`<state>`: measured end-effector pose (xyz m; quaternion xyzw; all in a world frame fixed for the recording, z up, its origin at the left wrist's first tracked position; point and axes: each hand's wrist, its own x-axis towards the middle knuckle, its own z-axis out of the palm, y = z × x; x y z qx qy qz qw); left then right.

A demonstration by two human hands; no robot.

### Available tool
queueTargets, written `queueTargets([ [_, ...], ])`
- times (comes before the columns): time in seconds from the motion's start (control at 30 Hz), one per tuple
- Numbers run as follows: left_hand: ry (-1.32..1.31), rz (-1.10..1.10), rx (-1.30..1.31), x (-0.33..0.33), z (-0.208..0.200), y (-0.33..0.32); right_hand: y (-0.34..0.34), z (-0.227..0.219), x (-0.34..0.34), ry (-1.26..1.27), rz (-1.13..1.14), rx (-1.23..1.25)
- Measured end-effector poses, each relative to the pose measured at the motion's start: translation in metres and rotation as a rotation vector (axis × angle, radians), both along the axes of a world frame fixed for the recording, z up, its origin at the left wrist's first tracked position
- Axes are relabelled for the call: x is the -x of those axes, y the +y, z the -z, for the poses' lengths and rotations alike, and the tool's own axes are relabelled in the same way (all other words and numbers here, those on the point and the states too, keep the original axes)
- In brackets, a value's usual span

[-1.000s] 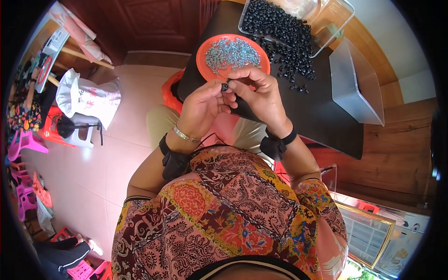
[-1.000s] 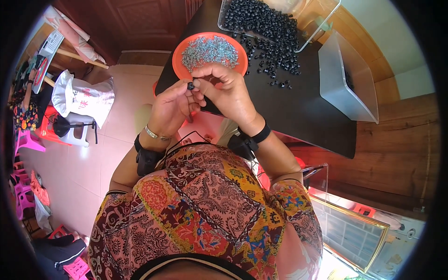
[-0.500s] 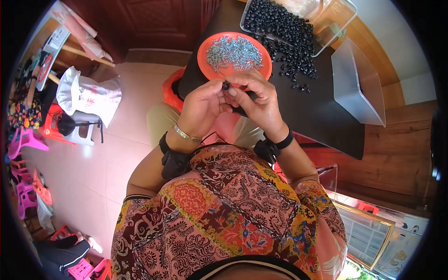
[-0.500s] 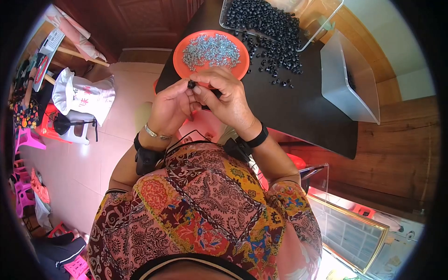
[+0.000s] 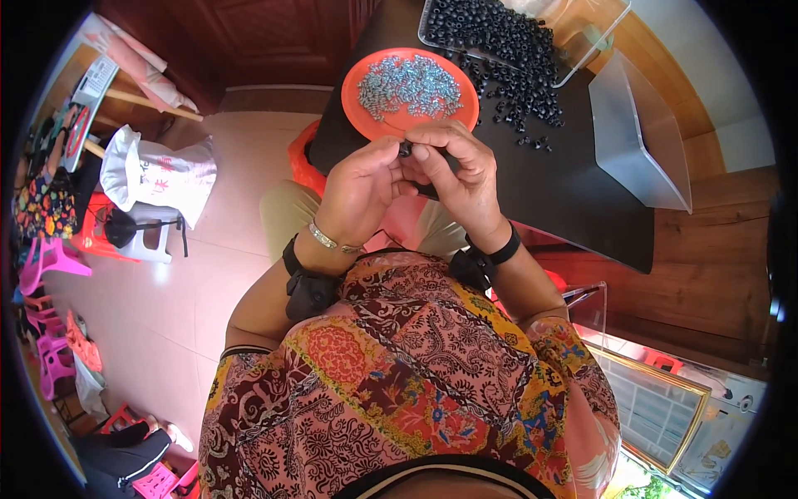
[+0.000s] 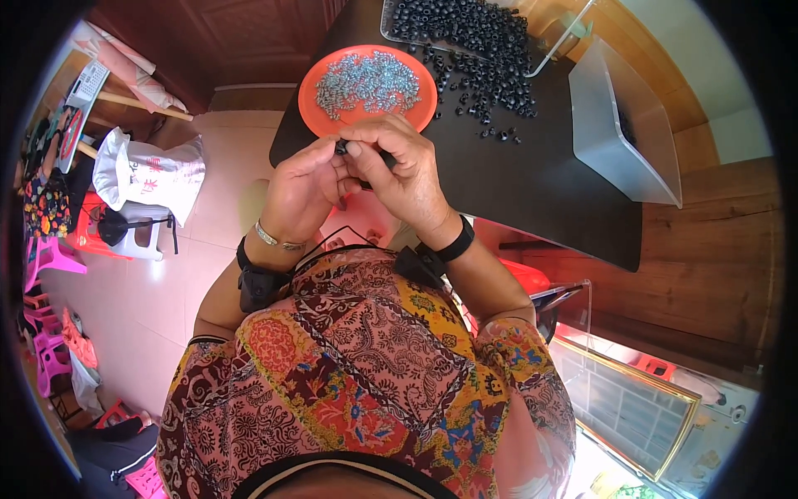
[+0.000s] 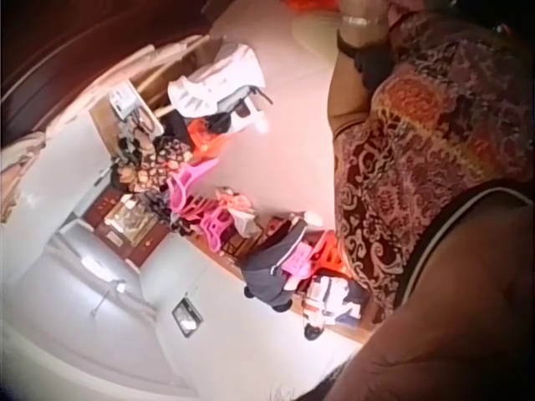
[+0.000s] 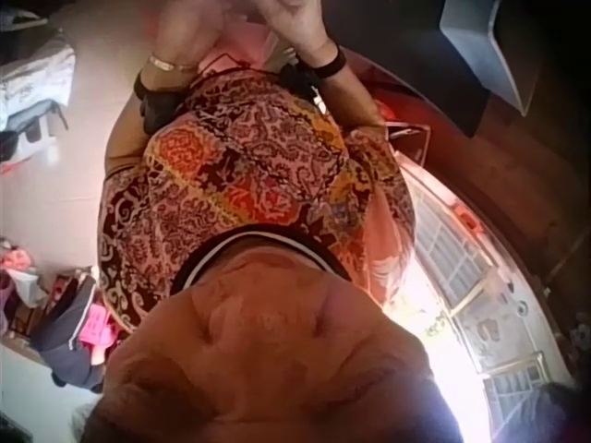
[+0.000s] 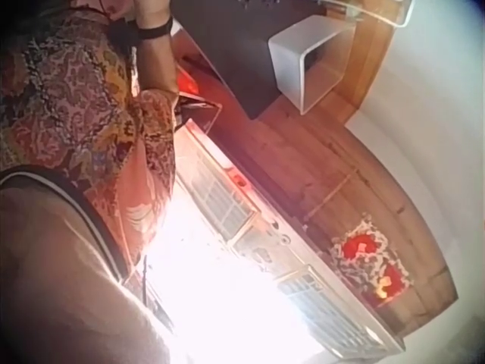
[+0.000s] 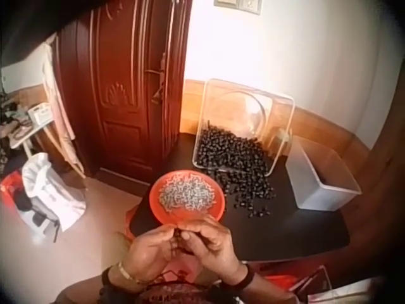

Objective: Manually inserting small silver components into black plastic housings.

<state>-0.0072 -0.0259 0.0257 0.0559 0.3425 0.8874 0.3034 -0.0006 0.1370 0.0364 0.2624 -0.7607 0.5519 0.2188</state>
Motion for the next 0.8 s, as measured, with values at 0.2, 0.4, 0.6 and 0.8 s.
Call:
queueTargets([
  [0.2, 0.009, -0.003, 0.021, -0.0018, 0.0028, -0.0002, -0.0023, -0.0001, -0.0027, -0.212, -0.033, 0.116],
  [0.4, 0.029, 0.000, 0.001, -0.0015, 0.0031, -0.0029, -0.0067, 0.0026, -0.0010, -0.139, 0.027, 0.077],
  [0.6, 0.005, -0.011, -0.064, -0.0010, 0.0038, -0.0035, -0.0063, 0.0024, -0.0009, 0.210, 0.142, -0.175],
  [0.8, -0.048, -0.002, -0.064, -0.0051, -0.0019, 0.0001, -0.0062, 0.0058, -0.0016, 0.281, 0.190, -0.214],
])
